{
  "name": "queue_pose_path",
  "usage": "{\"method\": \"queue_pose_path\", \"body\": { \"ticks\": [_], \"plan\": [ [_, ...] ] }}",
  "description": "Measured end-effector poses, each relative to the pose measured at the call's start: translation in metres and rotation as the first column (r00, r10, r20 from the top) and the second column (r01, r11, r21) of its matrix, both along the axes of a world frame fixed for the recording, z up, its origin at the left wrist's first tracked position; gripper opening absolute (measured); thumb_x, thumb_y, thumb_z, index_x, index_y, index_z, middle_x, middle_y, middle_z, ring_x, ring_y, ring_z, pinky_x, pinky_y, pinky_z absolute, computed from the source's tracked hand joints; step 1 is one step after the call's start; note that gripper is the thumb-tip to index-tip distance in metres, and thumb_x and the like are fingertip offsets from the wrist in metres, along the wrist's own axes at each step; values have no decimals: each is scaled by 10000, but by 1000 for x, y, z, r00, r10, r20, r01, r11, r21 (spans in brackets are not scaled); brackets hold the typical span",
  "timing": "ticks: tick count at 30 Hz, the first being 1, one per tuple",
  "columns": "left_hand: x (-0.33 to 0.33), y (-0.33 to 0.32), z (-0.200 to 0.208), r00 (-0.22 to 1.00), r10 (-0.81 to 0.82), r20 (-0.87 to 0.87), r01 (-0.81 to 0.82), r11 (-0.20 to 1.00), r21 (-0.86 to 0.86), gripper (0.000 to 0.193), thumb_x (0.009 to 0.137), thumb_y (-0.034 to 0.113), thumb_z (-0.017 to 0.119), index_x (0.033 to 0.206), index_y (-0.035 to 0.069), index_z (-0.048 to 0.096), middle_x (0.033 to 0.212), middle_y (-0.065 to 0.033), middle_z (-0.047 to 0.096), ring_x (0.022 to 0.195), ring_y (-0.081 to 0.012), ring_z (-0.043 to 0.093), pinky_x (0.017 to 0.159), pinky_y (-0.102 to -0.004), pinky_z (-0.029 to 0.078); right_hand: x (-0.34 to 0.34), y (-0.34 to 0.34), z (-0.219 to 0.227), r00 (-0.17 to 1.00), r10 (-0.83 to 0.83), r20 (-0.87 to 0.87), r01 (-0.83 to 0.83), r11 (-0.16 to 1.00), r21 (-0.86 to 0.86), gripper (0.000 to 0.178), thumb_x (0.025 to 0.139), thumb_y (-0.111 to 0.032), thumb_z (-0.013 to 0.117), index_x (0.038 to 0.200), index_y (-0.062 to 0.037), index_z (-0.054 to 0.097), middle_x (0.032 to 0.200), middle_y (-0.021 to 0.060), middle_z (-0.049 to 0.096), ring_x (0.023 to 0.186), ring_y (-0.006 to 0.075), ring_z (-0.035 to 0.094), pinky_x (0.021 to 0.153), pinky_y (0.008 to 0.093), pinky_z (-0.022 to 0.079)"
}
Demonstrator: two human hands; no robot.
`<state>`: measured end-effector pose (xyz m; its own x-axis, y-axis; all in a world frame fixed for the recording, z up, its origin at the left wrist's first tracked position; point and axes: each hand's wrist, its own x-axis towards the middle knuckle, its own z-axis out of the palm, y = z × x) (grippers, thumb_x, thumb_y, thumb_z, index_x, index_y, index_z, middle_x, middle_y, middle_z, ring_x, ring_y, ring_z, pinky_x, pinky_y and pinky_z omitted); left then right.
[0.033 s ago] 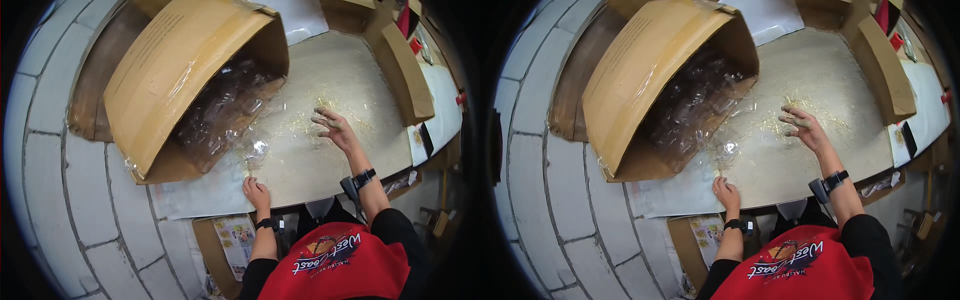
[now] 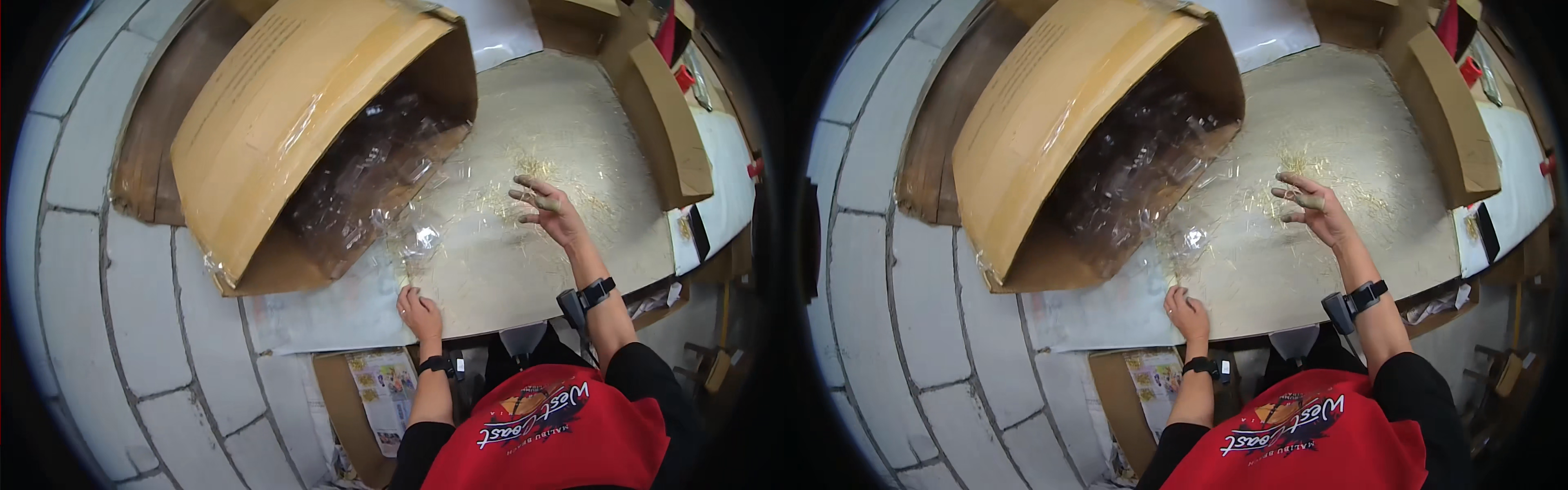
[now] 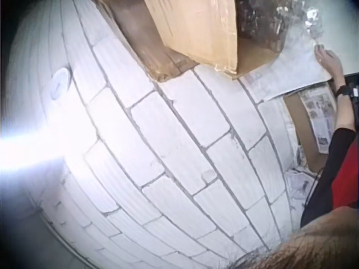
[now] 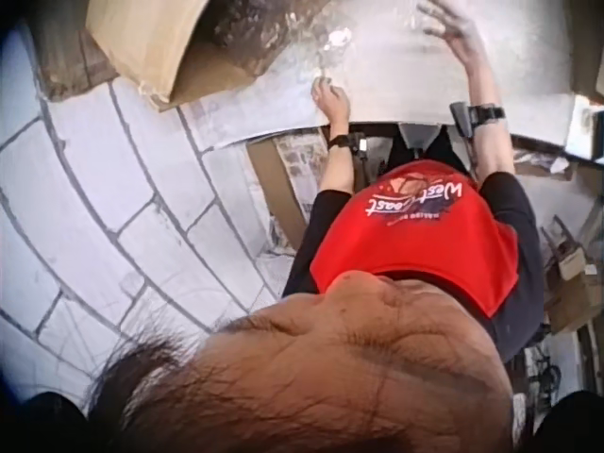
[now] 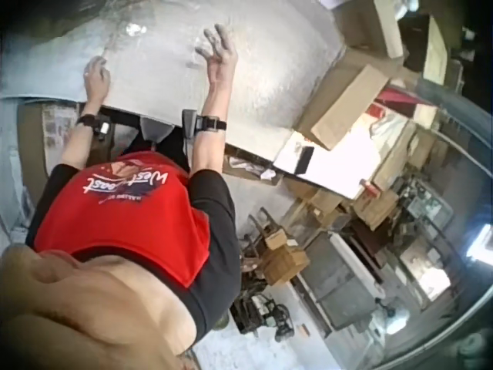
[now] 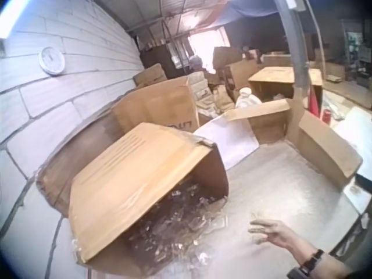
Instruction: The person scoops small yellow items from a table into clear plastic containers using a white scoop. They then place the filled containers into a cardboard box lined with newspaper. The person repeats this process, gathering the items from the table and filling multiple containers.
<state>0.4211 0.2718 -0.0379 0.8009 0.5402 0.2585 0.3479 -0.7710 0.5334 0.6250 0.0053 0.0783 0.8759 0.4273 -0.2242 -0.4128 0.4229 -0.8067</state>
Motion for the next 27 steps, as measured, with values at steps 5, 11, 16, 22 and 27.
{"method": "queue_pose_path", "body": {
  "ticks": [5,11,16,22,27],
  "plan": [
    [4,5,-2,998,-16,56,19,998,-52,231,731,-11,495,952,-17,562,1120,-171,530,1066,-368,467,943,-445,363,11,20,-15,994,102,38,-91,969,-229,504,773,-122,604,1256,-4,527,1242,109,562,1140,227,544,824,299,512],
    [-14,14,11,994,54,92,-52,998,-26,343,796,26,482,1128,-57,499,1301,-223,430,1246,-398,354,1035,-454,283,12,34,-23,955,229,186,-120,878,-464,438,785,-91,607,1215,-16,574,1236,102,574,1115,214,558,860,300,487],
    [-20,28,-7,881,438,-178,-430,899,80,551,899,169,461,1357,-87,293,1458,-279,207,1371,-417,150,1106,-481,145,3,46,-18,949,237,209,-105,860,-500,445,762,-53,607,1202,2,577,1216,117,587,1131,241,550,943,336,442],
    [0,-59,-5,996,-86,-35,72,955,-287,606,883,169,490,1396,-54,257,1474,-248,206,1386,-378,157,1129,-474,107,-1,62,-31,909,321,266,-104,793,-601,421,781,-22,567,1200,11,576,1181,126,606,1108,214,560,895,315,463],
    [-37,-8,17,976,215,33,-204,957,-209,579,902,144,479,1388,-77,256,1462,-258,232,1381,-382,175,1127,-458,131,0,55,-43,907,376,190,-71,581,-811,371,810,17,537,1179,51,569,1147,174,618,1059,244,592,909,324,456]
  ]
}}
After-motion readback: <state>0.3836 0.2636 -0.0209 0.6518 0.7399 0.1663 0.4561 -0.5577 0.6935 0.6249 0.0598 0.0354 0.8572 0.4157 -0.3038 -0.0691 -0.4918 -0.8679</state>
